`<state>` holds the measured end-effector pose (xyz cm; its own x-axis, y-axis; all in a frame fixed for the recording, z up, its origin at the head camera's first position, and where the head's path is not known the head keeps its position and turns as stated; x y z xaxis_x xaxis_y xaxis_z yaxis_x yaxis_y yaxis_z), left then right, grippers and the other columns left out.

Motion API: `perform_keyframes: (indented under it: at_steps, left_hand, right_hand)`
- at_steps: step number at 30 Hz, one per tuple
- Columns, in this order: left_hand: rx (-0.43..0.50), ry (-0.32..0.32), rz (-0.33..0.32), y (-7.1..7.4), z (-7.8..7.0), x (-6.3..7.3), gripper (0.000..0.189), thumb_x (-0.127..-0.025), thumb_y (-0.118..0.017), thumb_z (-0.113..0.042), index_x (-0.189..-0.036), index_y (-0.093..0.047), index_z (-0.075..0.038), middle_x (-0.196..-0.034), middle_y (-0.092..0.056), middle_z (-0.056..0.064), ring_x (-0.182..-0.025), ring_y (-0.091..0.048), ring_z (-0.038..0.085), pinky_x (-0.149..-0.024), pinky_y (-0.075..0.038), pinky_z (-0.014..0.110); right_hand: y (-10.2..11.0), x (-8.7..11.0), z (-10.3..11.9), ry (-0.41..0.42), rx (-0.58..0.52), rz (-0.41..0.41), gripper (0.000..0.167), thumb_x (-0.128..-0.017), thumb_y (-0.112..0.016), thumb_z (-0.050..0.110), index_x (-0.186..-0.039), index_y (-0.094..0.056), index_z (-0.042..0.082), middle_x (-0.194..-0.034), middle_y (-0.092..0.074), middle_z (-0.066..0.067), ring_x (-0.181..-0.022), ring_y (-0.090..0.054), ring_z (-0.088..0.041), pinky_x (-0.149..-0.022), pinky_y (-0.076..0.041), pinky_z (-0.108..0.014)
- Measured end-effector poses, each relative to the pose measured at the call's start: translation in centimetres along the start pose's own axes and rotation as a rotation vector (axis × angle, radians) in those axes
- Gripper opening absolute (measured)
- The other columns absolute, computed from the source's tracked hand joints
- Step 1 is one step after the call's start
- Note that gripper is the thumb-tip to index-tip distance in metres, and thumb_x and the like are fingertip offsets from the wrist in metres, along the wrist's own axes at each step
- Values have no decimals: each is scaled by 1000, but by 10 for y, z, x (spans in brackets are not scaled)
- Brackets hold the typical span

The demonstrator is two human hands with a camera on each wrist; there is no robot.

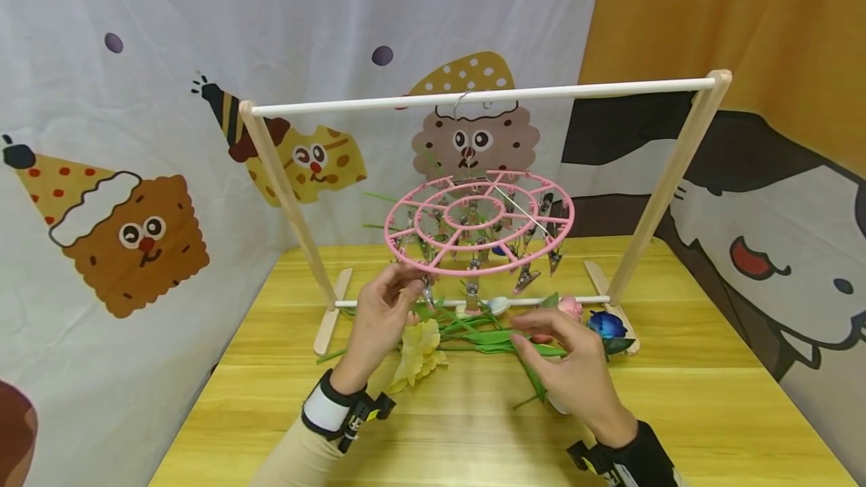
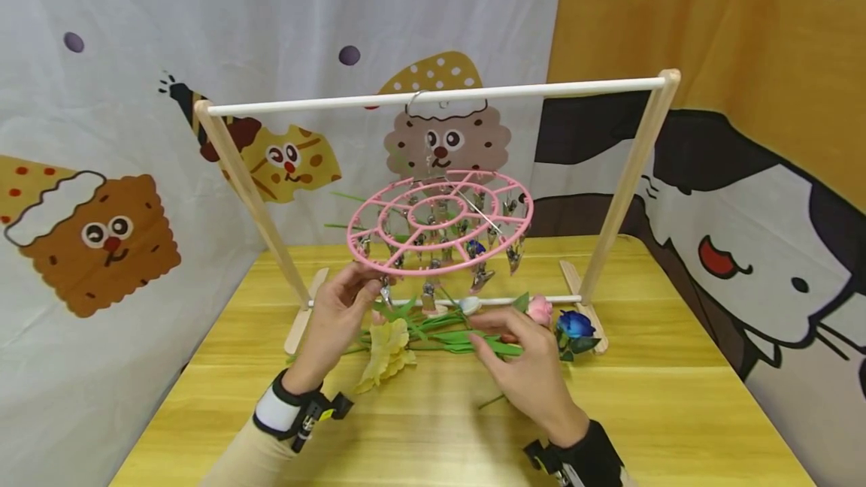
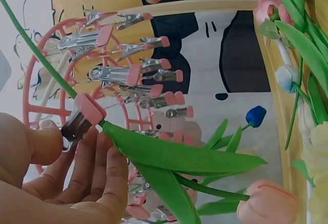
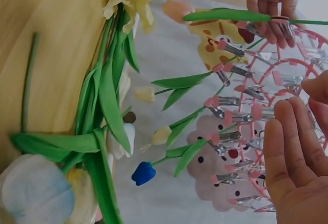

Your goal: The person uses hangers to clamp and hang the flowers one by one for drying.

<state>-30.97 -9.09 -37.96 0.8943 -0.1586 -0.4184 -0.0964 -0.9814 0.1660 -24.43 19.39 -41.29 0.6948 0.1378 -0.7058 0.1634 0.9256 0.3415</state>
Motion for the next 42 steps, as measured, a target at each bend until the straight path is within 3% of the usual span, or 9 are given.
perform_keyframes:
  at_steps: [9,13,17,23,30,33,36,42]
  left_hand:
    - [58,-18,-16,12,-1,2,27,-116,-69,-5,-142,-73,1,-140,-77,27,-112,-77,10,-74,-73,30]
    - [58,-23,-18,16,-1,4,28,-116,-71,-6,-144,-73,0,-143,-77,26,-119,-77,8,-78,-74,32]
    - [26,-24,-36,22,1,7,29,-116,-72,-9,-145,-74,-4,-145,-78,21,-124,-77,9,-87,-73,30]
    - [-38,-31,-46,29,4,13,30,-116,-73,-11,-145,-74,-3,-143,-80,18,-127,-78,13,-103,-67,24]
    - [-174,-53,-67,35,7,25,28,-115,-76,-14,-141,-77,-5,-139,-83,13,-126,-81,26,-107,-67,27]
    - [-268,-74,-77,36,7,31,27,-115,-78,-18,-140,-79,-8,-136,-85,7,-122,-83,25,-105,-69,32]
    - [-354,-108,-82,35,7,37,23,-114,-79,-20,-136,-81,-11,-131,-87,3,-116,-85,23,-101,-71,36]
    - [-411,-174,-52,24,8,47,16,-111,-82,-11,-127,-83,-10,-119,-88,2,-103,-87,20,-90,-74,38]
  right_hand:
    - [2,5,-9,-12,32,27,45,-93,-92,-12,-128,-83,15,-120,-87,-7,-103,-84,-18,-95,-65,-15]
    - [4,7,-11,-9,74,36,49,-92,-94,-9,-130,-83,21,-121,-87,-2,-103,-82,-17,-95,-64,-14]
    - [6,10,-16,-3,127,49,52,-91,-95,-9,-130,-84,24,-119,-86,1,-100,-80,-11,-92,-62,-12]
    - [5,16,-28,-30,274,126,51,-88,-99,-6,-126,-85,24,-118,-86,8,-99,-81,-14,-88,-65,-19]
    - [-3,26,-43,-115,335,304,43,-92,-99,3,-128,-85,22,-132,-86,-6,-111,-85,-27,-89,-74,-45]
    - [-8,30,-50,-173,323,412,37,-96,-97,6,-127,-85,22,-129,-86,-6,-108,-86,-27,-88,-74,-43]
    - [-13,36,-56,-211,337,527,29,-98,-96,10,-122,-87,22,-120,-86,3,-104,-85,-22,-85,-73,-38]
    - [-24,49,-64,-196,349,704,20,-97,-97,16,-112,-89,26,-109,-84,12,-98,-79,-12,-79,-67,-29]
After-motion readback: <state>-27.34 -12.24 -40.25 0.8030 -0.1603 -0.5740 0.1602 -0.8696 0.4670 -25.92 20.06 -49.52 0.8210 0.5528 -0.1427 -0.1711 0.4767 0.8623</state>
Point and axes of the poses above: each hand's wrist, its own x-axis away from the middle knuckle, its own y-axis out of the back of the hand, z = x × y, the point moved 8 cm from there along -x, towards the middle knuckle
